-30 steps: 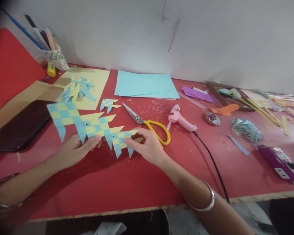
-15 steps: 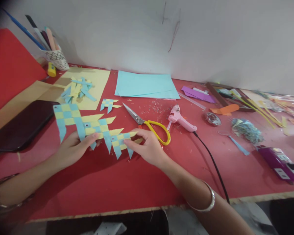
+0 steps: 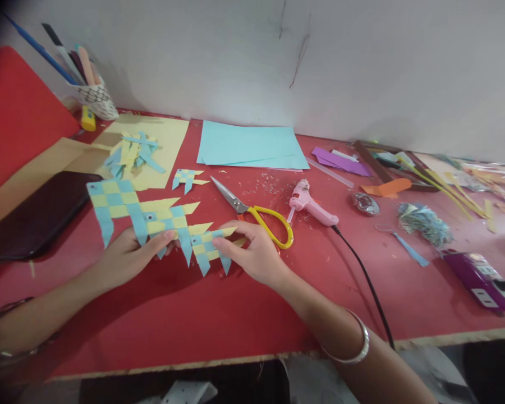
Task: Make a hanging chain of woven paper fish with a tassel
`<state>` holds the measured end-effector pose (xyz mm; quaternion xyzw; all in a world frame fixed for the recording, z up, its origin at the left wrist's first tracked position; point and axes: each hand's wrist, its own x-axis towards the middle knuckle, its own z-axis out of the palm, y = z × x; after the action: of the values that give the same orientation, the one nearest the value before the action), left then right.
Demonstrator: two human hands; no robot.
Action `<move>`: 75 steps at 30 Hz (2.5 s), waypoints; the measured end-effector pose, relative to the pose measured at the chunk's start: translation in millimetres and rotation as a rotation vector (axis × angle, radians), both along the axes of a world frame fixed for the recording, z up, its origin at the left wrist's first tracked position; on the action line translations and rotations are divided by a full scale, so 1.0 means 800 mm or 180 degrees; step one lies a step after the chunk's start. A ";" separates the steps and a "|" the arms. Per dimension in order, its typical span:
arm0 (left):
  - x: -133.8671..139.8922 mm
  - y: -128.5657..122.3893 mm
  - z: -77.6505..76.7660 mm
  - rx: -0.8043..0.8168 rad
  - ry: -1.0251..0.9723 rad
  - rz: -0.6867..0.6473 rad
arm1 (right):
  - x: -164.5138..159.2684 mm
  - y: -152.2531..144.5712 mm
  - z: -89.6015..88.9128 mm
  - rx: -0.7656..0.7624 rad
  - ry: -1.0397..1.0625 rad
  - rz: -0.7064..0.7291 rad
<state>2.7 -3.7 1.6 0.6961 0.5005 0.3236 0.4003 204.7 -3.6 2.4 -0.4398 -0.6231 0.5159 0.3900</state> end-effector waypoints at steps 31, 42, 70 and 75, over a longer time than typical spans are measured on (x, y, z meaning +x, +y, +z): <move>0.001 -0.002 0.005 0.0088 0.0183 0.0080 | 0.000 -0.003 0.010 -0.0774 0.0149 0.0379; 0.001 -0.002 0.004 -0.0179 0.0071 0.0059 | -0.003 -0.004 0.012 -0.0701 -0.0019 0.0305; 0.008 -0.008 0.012 -0.0255 -0.0098 -0.0078 | -0.006 -0.006 0.017 -0.0576 -0.0286 0.0272; 0.009 -0.009 0.010 -0.0251 -0.0085 -0.0085 | -0.007 -0.006 0.016 -0.0622 -0.0228 0.0288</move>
<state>9.5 -11.2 9.9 0.6820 0.4981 0.3076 0.4384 199.5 -8.5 15.2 -0.4653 -0.6025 0.5753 0.2991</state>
